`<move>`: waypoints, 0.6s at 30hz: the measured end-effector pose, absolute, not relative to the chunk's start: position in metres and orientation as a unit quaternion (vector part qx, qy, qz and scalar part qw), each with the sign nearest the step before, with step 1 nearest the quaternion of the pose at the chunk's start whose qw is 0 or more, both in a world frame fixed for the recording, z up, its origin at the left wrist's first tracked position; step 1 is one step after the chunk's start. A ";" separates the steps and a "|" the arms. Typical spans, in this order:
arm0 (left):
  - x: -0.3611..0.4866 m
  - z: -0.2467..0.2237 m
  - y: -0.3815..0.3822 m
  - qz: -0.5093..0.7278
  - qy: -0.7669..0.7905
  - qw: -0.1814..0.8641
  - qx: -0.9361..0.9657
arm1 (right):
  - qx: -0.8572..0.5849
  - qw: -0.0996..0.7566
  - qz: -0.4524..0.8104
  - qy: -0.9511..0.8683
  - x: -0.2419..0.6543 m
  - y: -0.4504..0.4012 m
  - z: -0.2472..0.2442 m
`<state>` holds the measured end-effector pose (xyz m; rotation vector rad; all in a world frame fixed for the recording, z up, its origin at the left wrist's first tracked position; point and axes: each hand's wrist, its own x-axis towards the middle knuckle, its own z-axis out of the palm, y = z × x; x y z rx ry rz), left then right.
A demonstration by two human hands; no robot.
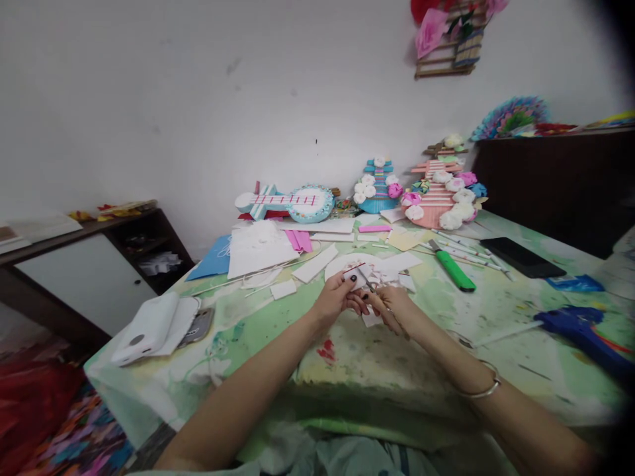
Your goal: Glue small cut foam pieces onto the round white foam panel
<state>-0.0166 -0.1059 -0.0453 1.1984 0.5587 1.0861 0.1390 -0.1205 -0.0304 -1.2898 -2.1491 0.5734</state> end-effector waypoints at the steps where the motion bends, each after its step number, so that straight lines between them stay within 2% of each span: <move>1: -0.016 -0.046 -0.106 0.478 0.251 0.657 0.526 | -0.482 0.282 0.219 -0.800 0.138 -0.120 -0.031; 18: -0.019 -0.049 -0.106 0.435 0.298 0.690 0.496 | -0.516 0.263 0.354 -0.735 0.144 -0.123 -0.035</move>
